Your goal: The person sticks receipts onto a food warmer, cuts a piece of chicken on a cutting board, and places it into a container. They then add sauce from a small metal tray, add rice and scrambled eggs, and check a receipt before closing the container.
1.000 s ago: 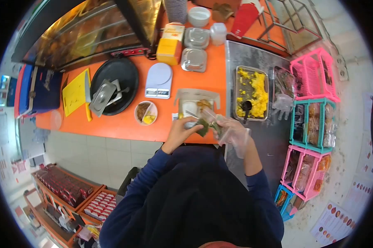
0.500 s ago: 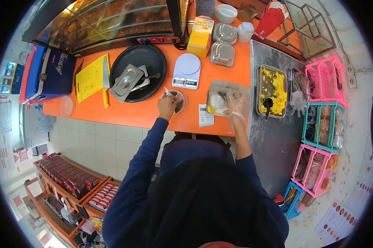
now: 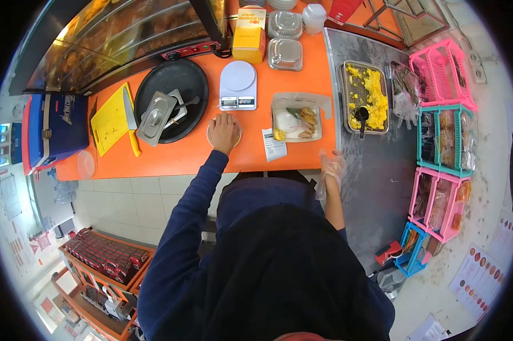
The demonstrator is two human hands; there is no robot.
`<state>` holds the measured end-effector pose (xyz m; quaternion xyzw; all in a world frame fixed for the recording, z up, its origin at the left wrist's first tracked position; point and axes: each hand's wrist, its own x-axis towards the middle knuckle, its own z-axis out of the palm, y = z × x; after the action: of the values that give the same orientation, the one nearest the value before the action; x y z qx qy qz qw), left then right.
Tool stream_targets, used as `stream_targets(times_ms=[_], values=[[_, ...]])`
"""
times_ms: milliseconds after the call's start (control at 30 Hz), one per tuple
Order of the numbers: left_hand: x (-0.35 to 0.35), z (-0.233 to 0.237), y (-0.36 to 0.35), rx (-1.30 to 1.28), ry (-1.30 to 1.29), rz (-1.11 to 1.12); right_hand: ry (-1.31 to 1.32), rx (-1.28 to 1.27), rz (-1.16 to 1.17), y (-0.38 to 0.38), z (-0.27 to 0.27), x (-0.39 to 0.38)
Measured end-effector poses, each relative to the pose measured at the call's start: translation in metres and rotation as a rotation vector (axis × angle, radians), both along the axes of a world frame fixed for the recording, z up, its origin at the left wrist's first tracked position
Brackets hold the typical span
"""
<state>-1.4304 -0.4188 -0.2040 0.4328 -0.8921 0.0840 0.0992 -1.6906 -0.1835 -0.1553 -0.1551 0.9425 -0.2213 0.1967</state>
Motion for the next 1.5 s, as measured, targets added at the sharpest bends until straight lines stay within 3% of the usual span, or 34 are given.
stream_targets(times_ms=[67,267,400,467,533,567,600,700,733,767,800,833,867,1000,1133,1200,1300,1500], values=[[-0.009,0.012,0.004,0.037,-0.039,0.098,0.019,0.027,-0.032,0.005,-0.001,-0.007],[-0.012,-0.012,0.001,-0.031,-0.292,0.148,-0.029,0.075,-0.138,0.004,0.026,-0.033],[-0.021,-0.006,0.002,-0.018,-0.285,0.098,-0.036,0.066,-0.125,0.005,0.039,-0.055],[-0.015,0.001,0.0,-0.023,-0.136,0.093,-0.044,0.021,-0.134,0.018,0.047,-0.073],[0.001,0.02,-0.011,0.237,0.117,0.081,-0.02,-0.029,-0.182,0.037,0.054,-0.099],[-0.013,0.07,-0.001,0.371,0.582,0.004,-0.035,-0.094,-0.238,0.053,0.056,-0.122],[-0.009,0.091,0.0,0.489,0.665,-0.041,-0.037,-0.161,-0.303,0.073,0.065,-0.147],[-0.041,0.159,0.02,0.953,1.042,-0.009,-0.062,-0.357,-0.552,0.106,0.14,-0.234],[-0.063,0.178,0.028,1.055,1.148,0.016,0.075,-0.346,-0.612,0.116,0.149,-0.272],[-0.09,0.194,0.036,1.118,1.187,-0.01,0.19,-0.395,-0.663,0.111,0.197,-0.287],[-0.111,0.205,0.047,1.17,1.223,-0.019,0.488,-0.318,-0.615,0.128,0.202,-0.332],[-0.13,0.211,0.055,1.2,1.237,-0.116,0.834,-0.007,-0.408,0.15,0.198,-0.383],[-0.159,0.23,0.07,1.195,1.281,-0.181,0.887,0.249,-0.331,0.159,0.211,-0.411],[-0.225,0.259,0.103,1.333,1.248,-0.323,0.919,0.518,-0.07,0.176,0.21,-0.532],[-0.255,0.264,0.11,1.256,1.11,-0.537,0.736,0.592,0.03,0.169,0.168,-0.567],[-0.259,0.276,0.117,1.429,1.163,-0.485,0.687,0.59,0.026,0.166,0.159,-0.574],[-0.253,0.28,0.121,1.465,1.165,-0.471,0.68,0.56,0.006,0.173,0.158,-0.576],[-0.23,0.272,0.129,1.376,1.217,-0.426,0.678,0.497,-0.05,0.188,0.168,-0.579]])
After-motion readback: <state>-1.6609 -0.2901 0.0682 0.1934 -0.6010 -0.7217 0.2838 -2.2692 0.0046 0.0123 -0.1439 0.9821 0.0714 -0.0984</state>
